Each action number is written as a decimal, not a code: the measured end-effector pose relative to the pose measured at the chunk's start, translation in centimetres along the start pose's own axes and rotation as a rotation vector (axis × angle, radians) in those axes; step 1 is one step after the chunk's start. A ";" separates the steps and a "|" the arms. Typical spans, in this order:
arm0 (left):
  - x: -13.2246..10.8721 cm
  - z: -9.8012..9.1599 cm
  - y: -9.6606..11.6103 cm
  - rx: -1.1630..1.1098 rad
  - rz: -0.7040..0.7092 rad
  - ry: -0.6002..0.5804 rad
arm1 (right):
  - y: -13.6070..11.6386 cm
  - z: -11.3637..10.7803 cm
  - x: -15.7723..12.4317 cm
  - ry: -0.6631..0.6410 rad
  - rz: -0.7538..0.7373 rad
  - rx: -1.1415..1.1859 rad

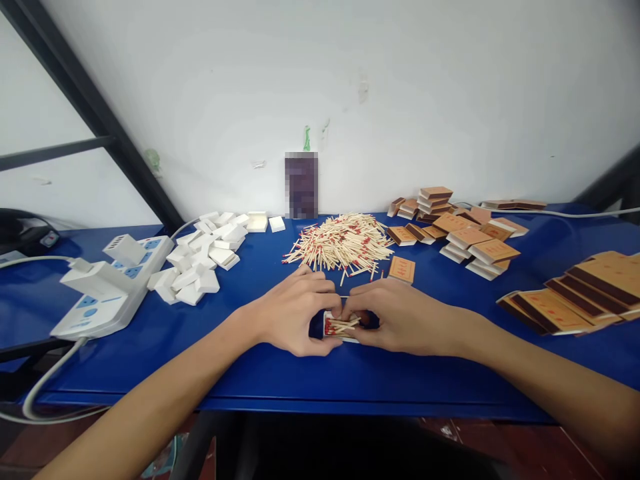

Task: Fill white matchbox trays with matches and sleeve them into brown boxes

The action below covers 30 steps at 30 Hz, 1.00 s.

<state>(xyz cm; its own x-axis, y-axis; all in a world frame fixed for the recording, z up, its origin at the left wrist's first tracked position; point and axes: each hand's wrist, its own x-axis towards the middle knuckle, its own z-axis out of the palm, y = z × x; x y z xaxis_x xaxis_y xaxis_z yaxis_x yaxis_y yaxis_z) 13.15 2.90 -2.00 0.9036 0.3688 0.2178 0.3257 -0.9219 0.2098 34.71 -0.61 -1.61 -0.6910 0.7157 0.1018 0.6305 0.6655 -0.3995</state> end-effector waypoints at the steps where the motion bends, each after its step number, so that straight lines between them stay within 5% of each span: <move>1: 0.0 0.0 -0.1 0.001 0.002 0.006 | 0.1 -0.1 0.0 -0.005 0.000 0.009; 30: -0.2 0.1 -0.7 -0.007 0.017 -0.013 | 1.3 -1.2 -0.1 -0.152 0.045 0.328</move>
<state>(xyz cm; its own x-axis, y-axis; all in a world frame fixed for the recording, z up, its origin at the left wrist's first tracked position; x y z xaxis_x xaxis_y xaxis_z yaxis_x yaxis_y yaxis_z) 12.80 3.45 -2.30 0.9123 0.3519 0.2093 0.3086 -0.9270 0.2133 36.01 0.41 -1.05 -0.7254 0.6865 -0.0495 0.5313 0.5128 -0.6743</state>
